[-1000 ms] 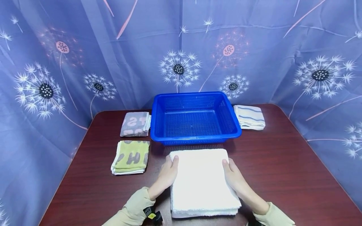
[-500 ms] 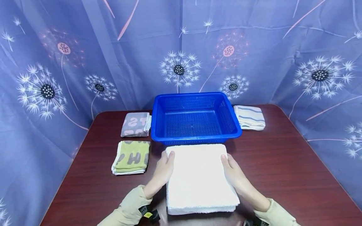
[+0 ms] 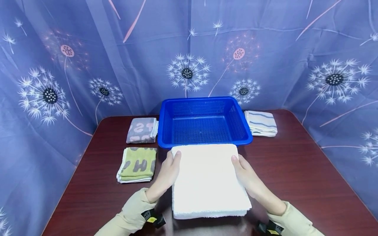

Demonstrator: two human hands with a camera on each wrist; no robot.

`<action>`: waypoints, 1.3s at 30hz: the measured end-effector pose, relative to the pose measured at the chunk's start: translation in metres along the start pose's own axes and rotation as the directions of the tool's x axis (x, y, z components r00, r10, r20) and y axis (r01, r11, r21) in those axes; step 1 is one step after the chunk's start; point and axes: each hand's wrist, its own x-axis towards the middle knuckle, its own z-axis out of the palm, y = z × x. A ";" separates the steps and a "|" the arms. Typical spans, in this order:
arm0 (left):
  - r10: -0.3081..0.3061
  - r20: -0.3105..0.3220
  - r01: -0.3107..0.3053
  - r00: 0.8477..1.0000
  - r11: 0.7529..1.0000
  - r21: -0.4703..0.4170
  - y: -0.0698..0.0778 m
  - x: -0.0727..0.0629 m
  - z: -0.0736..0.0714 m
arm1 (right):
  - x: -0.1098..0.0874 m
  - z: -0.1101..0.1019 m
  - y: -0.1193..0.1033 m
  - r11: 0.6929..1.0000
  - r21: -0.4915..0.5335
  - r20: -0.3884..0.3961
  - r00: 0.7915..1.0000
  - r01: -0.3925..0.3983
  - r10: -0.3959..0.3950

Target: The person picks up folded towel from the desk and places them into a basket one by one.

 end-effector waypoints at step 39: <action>-0.025 0.147 0.090 0.989 0.888 -0.452 0.043 0.053 -0.033 | 0.053 -0.016 -0.051 0.977 0.210 0.135 0.989 0.023 -0.052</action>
